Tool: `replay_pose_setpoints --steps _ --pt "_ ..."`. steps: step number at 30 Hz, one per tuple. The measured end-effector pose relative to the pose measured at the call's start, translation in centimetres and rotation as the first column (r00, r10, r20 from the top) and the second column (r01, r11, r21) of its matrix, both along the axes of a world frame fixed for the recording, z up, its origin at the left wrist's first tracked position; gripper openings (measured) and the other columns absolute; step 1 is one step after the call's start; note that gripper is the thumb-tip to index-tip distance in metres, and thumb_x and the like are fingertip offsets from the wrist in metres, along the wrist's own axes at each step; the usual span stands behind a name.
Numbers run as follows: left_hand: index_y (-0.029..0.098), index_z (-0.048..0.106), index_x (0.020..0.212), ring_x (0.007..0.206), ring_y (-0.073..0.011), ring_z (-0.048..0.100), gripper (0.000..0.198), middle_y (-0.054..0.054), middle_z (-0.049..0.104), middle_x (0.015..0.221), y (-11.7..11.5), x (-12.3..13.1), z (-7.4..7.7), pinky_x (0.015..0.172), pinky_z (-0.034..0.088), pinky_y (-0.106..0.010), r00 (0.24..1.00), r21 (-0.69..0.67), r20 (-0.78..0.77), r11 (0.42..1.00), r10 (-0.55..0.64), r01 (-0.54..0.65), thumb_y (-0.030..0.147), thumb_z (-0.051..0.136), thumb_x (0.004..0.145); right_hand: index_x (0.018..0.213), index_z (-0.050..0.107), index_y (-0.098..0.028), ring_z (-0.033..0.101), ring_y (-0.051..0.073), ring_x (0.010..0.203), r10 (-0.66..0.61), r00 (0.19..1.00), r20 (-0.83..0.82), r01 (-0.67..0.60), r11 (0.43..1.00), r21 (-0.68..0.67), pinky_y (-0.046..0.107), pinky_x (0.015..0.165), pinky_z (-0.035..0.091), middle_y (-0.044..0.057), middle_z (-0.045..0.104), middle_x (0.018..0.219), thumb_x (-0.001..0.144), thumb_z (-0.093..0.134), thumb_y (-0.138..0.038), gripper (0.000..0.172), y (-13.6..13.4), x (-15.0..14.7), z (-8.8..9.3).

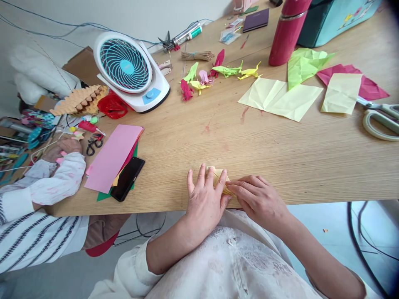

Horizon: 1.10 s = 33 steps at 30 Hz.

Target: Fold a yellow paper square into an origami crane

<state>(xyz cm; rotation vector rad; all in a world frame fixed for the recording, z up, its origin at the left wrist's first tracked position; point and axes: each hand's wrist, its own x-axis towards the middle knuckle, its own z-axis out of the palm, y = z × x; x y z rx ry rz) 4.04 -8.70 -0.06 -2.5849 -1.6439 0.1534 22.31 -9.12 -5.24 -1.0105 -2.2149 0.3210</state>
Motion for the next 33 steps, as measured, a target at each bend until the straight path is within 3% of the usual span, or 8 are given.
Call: replay_pose_setpoints --steps 9,13,17,20,24,29,31,33 --pt "0.028 0.054 0.142 0.144 -0.0366 0.037 0.051 -0.015 0.059 0.134 0.9 -0.3 -0.2 0.114 0.022 -0.068 0.998 -0.01 0.066 1.0 -0.006 0.007 0.053 0.05 0.098 0.119 0.061 -0.02 0.062 0.022 0.098 -0.016 0.999 -0.029 0.016 1.0 0.0 0.038 0.079 0.046 0.007 0.074 0.115 0.097 0.052 -0.011 0.025 0.0 0.1 -0.2" --pt "0.033 0.056 0.138 0.136 -0.0302 0.045 0.038 -0.009 0.06 0.135 1.5 -1.1 -0.3 0.113 0.026 -0.061 0.984 -0.007 0.177 1.0 0.01 -0.009 0.036 0.039 0.105 0.116 0.061 -0.023 0.062 0.022 0.093 -0.079 0.993 -0.091 0.074 0.996 -0.053 0.039 0.08 0.049 0.008 0.073 0.111 0.099 0.047 -0.011 0.025 0.1 0.0 -0.1" --pt "0.03 0.064 0.126 0.117 -0.0258 0.053 0.03 -0.008 0.061 0.126 3.4 -1.6 -0.2 0.104 0.035 -0.051 0.967 -0.002 0.252 1.0 0.023 -0.023 0.027 0.048 0.101 0.113 0.061 -0.02 0.06 0.022 0.089 -0.137 0.987 -0.081 0.132 0.989 -0.066 0.038 0.078 0.049 0.009 0.07 0.104 0.098 0.046 -0.01 0.024 0.3 -0.1 0.0" --pt "0.028 0.066 0.117 0.12 -0.0272 0.049 0.026 -0.008 0.054 0.131 5.1 -2.0 0.1 0.102 0.037 -0.046 0.957 -0.107 0.289 0.992 -0.028 0.061 0.032 0.066 0.092 0.112 0.062 -0.02 0.059 0.022 0.087 -0.166 0.984 -0.068 0.16 0.984 -0.077 0.037 0.077 0.049 0.009 0.068 0.101 0.097 0.047 -0.01 0.023 0.4 -0.2 0.0" --pt "0.022 0.064 0.094 0.117 -0.0245 0.049 0.015 -0.005 0.057 0.121 6.9 -2.8 0.8 0.101 0.036 -0.042 0.917 -0.23 0.39 0.955 -0.085 0.187 0.029 0.073 0.085 0.112 0.063 -0.021 0.059 0.022 0.088 -0.174 0.982 -0.068 0.168 0.981 -0.094 0.038 0.077 0.049 0.009 0.067 0.102 0.097 0.048 -0.01 0.024 0.4 -0.3 -0.1" --pt "0.018 0.059 0.08 0.087 -0.0158 0.057 0.014 0.002 0.063 0.088 8.9 -3.2 2.0 0.081 0.041 -0.028 0.788 -0.417 0.614 0.862 0.032 0.289 0.025 0.069 0.086 0.115 0.063 -0.022 0.062 0.02 0.09 -0.236 0.957 -0.168 0.19 0.95 -0.249 0.035 0.076 0.051 0.008 0.067 0.105 0.099 0.051 -0.019 0.02 0.5 -0.1 0.6" --pt "0.018 0.059 0.079 0.077 -0.0129 0.056 0.017 0.003 0.062 0.079 9.6 -3.0 2.1 0.074 0.041 -0.025 0.687 -0.437 0.719 0.835 0.102 0.334 0.029 0.069 0.086 0.114 0.064 -0.023 0.064 0.018 0.086 -0.27 0.927 -0.26 0.168 0.919 -0.356 0.031 0.071 0.051 0.006 0.067 0.105 0.099 0.054 -0.026 0.018 1.1 -0.1 1.3" --pt "0.017 0.059 0.079 0.078 -0.0129 0.056 0.022 0.002 0.061 0.079 10.2 -2.7 1.7 0.077 0.043 -0.025 0.553 -0.363 0.826 0.855 0.111 0.37 0.035 0.069 0.087 0.108 0.066 -0.024 0.064 0.017 0.084 -0.281 0.9 -0.333 0.134 0.906 -0.402 0.03 0.069 0.052 0.005 0.068 0.102 0.098 0.057 -0.031 0.015 2.0 -0.3 2.2"
